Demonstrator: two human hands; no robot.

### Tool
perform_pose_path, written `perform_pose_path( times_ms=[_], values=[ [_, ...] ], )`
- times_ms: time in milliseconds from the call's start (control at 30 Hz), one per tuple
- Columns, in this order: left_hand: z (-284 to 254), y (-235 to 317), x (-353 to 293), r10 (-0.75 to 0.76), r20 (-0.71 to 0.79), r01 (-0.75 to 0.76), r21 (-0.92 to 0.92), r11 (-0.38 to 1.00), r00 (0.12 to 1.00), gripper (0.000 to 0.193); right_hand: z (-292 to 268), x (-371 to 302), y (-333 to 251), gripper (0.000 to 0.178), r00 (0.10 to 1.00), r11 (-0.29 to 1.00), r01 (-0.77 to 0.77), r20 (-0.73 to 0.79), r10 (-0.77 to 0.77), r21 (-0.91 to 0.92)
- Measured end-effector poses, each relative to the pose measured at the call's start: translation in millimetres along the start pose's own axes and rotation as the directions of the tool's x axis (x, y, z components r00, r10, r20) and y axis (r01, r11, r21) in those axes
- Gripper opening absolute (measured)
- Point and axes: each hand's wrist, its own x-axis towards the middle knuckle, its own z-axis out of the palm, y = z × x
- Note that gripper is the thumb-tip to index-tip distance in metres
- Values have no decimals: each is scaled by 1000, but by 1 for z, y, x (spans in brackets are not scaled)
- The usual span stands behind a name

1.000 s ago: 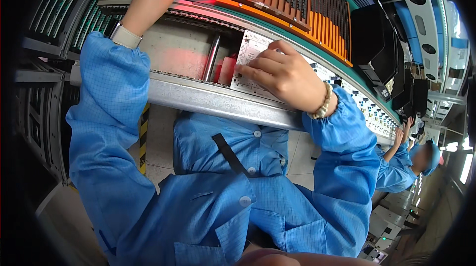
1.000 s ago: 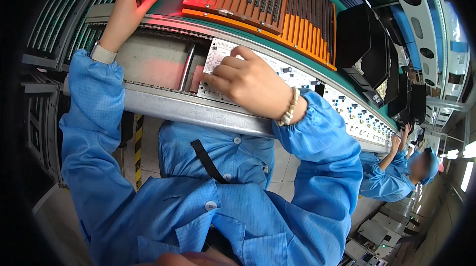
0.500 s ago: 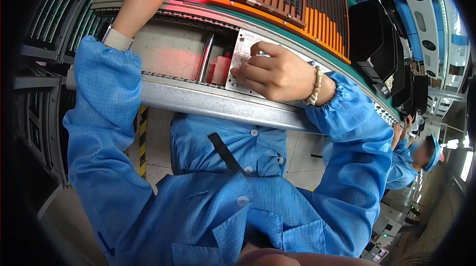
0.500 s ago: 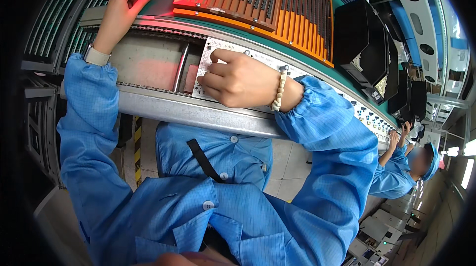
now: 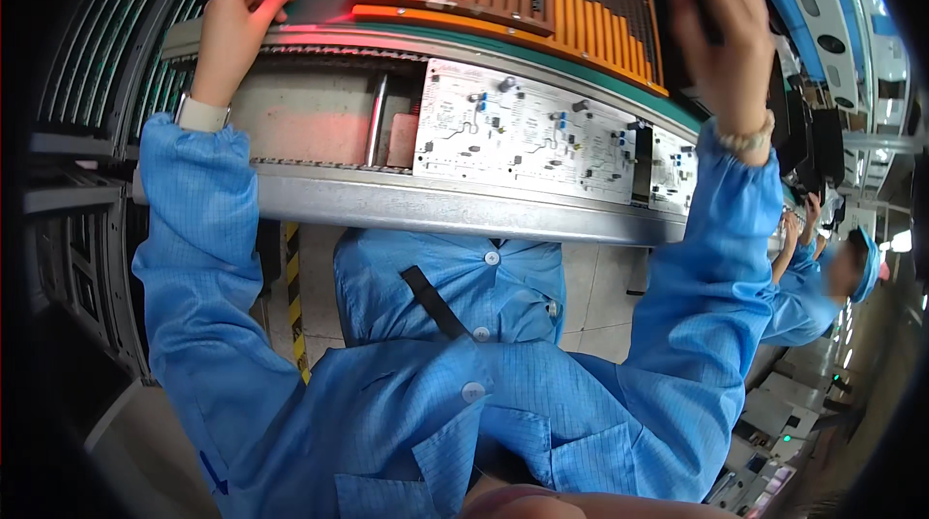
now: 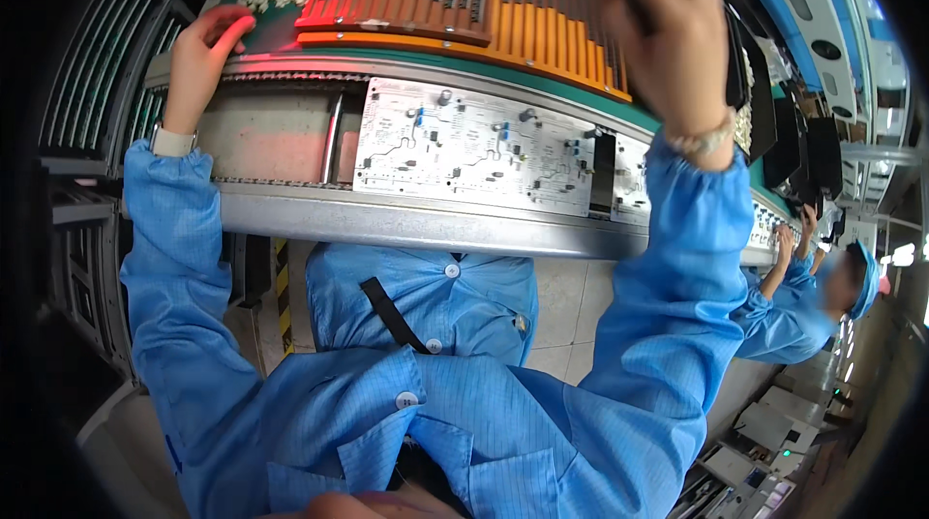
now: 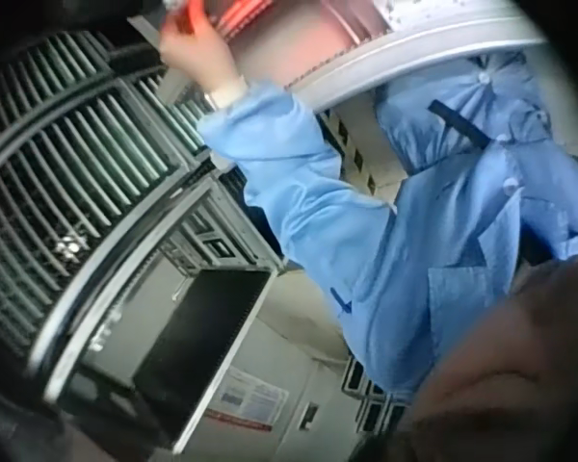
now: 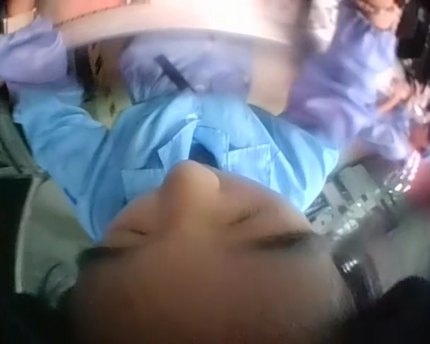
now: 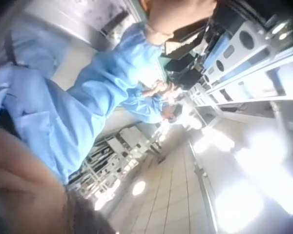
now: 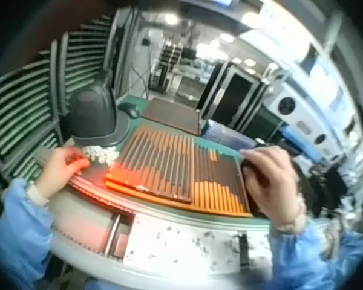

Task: Manually populating a printed circuit board with electronic components.

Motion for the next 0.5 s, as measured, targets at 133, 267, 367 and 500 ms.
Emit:
perform_pose_path(
  times_ms=[133,267,367,500],
  values=[
    [-5,15,0,-100,84,99,25,995,991,23,-10,-72,96,26,841,842,-539,-58,538,5],
    [-10,17,-21,-181,129,194,-90,977,975,19,14,-117,106,30,727,755,-654,312,612,43],
    [-13,36,-32,-164,118,178,-114,977,979,11,24,-129,107,34,629,732,-681,517,581,5],
    [1,81,-39,-213,202,243,-142,959,956,12,32,-137,106,32,554,711,-703,627,548,0]
  ],
)
